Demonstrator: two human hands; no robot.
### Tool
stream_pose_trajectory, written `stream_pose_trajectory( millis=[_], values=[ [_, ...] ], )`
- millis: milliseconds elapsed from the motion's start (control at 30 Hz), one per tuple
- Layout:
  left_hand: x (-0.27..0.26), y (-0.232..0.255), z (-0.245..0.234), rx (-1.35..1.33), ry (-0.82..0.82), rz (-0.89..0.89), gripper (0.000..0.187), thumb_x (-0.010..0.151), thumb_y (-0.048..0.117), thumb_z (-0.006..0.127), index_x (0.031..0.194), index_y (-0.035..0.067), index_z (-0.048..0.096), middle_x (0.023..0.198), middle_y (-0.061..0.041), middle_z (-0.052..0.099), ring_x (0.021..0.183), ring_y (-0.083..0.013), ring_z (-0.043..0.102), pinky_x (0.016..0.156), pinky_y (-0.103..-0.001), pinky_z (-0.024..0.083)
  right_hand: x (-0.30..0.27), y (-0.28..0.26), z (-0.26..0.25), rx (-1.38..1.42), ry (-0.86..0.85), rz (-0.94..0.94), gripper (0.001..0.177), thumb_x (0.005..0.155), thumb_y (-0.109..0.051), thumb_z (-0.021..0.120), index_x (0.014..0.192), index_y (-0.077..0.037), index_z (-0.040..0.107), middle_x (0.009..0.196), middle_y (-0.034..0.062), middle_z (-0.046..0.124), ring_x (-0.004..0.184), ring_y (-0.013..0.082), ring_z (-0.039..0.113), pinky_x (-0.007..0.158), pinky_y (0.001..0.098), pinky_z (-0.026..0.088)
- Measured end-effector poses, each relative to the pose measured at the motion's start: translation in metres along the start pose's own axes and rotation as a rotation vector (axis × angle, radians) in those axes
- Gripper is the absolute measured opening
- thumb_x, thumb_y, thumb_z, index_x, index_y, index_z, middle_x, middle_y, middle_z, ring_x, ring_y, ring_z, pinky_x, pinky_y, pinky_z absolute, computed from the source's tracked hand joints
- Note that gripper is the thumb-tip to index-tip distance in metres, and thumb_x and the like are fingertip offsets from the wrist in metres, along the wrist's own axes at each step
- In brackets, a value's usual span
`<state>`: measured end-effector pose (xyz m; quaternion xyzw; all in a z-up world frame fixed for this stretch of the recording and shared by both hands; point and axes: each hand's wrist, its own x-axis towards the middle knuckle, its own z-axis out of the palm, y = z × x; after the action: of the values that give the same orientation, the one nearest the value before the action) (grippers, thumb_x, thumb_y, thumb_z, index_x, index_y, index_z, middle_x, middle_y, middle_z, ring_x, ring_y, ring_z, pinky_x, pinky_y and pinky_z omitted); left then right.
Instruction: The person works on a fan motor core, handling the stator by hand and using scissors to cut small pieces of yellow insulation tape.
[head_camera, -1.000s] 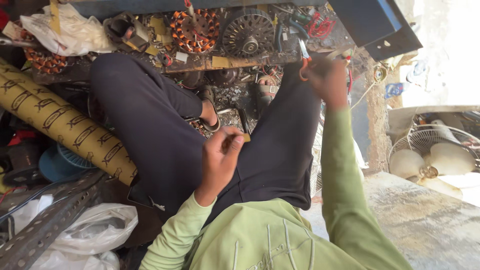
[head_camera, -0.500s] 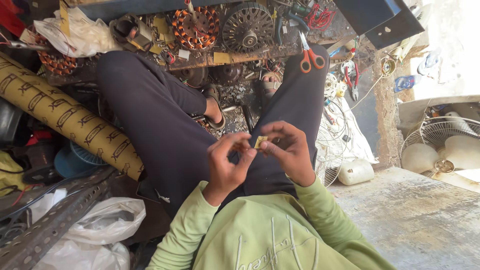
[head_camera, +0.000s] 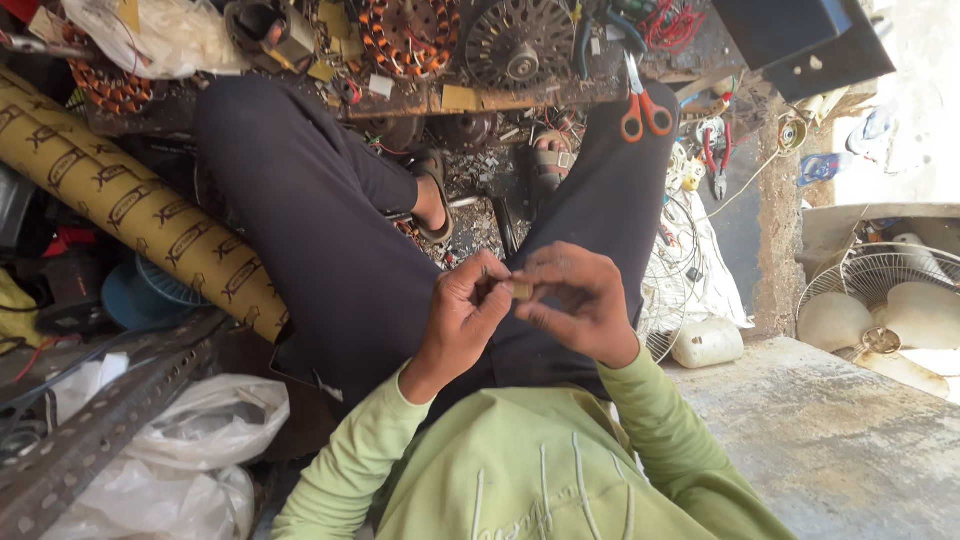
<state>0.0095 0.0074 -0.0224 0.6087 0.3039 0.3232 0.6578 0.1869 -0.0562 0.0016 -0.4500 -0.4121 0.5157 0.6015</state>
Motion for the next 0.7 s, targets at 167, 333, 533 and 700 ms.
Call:
stream_pose_trajectory(
  millis=[167,333,533,700],
  values=[
    [0.019,0.0,-0.007,-0.212,-0.039,-0.096,0.006,0.102,0.005,0.059,0.097,0.003,0.058,0.074,0.007,0.054,0.067,-0.0013,0.045,0.06,-0.022,0.041,0.033,-0.011,-0.011,-0.518,-0.092,-0.256,0.031,0.072,0.003,0.085,0.101,0.001,0.075,0.094,0.0122,0.073,0.079,0.0177,0.074,0.073,0.0264,0.059],
    [0.077,0.048,-0.035,0.253,-0.094,-0.082,0.011,0.1,0.015,0.063,0.098,0.004,0.061,0.069,-0.003,0.063,0.059,-0.0112,0.06,0.057,-0.029,0.046,0.071,-0.001,-0.011,-0.336,0.048,-0.269,0.024,0.075,0.002,0.083,0.096,0.0,0.073,0.095,0.0089,0.072,0.081,0.0168,0.071,0.074,0.0273,0.056],
    [0.213,0.045,-0.075,0.634,0.004,0.404,0.016,0.106,0.012,0.061,0.118,0.001,0.063,0.107,-0.016,0.071,0.102,-0.0343,0.069,0.088,-0.043,0.052,0.171,0.045,-0.038,-0.471,0.481,-0.267,0.016,0.084,0.004,0.081,0.097,0.002,0.072,0.093,0.0054,0.07,0.081,0.011,0.064,0.072,0.0258,0.051],
    [0.281,-0.021,-0.065,0.342,0.026,0.275,0.028,0.108,0.008,0.057,0.134,-0.001,0.064,0.132,-0.017,0.07,0.127,-0.0301,0.065,0.108,-0.036,0.047,0.22,0.079,-0.053,-0.598,0.661,-0.402,0.018,0.085,0.005,0.082,0.099,0.002,0.071,0.096,0.0056,0.07,0.085,0.0113,0.063,0.077,0.026,0.05]
  ],
)
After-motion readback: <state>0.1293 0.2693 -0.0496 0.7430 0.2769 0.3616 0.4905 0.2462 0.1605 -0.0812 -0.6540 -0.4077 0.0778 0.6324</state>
